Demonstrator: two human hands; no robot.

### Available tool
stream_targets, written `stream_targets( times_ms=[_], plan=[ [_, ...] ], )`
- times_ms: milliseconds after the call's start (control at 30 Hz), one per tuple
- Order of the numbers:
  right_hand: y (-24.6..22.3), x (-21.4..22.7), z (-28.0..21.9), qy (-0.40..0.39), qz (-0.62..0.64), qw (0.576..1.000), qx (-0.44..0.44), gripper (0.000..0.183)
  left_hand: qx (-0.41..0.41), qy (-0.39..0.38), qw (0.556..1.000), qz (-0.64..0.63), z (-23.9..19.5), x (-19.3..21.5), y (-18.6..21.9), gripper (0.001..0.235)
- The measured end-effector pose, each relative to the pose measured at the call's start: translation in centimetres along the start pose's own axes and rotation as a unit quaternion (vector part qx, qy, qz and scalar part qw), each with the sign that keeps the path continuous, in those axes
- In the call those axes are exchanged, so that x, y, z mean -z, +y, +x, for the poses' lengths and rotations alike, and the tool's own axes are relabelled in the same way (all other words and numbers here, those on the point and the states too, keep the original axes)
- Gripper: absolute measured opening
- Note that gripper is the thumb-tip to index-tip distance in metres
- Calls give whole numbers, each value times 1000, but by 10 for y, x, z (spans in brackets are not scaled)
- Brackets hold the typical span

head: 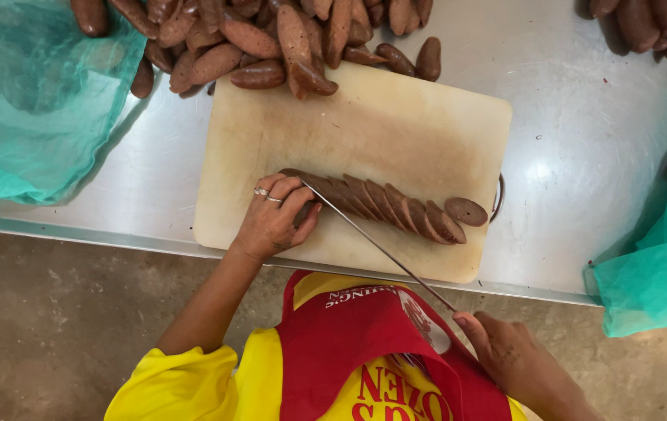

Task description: The person uses a large knife to slice several long sausages into rounds on a white cutting board, occasionally using a sharpening rod on the blade.

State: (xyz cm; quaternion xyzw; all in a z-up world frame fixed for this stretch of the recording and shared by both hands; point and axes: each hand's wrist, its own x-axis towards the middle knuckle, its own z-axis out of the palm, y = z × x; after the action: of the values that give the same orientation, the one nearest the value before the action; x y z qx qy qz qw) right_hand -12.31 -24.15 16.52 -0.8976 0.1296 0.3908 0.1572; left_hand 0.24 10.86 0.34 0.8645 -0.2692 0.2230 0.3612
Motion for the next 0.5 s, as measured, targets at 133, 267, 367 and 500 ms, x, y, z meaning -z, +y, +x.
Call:
stream_targets(
  times_ms=[133,267,367,500],
  plan=[
    [0,2,-7,-9,-25,999,-32,43,5,4,1000,-25,1,1,-1,34],
    [-14,-6,10,12,-30,999,-16,44,13,7,999,-38,3,5,0,33],
    [-34,-14,37,-8,-36,999,4,51,11,4,999,-45,5,7,-2,31],
    [-60,-23,62,-34,-23,999,-8,61,11,3,999,-50,6,8,-3,32]
  ],
)
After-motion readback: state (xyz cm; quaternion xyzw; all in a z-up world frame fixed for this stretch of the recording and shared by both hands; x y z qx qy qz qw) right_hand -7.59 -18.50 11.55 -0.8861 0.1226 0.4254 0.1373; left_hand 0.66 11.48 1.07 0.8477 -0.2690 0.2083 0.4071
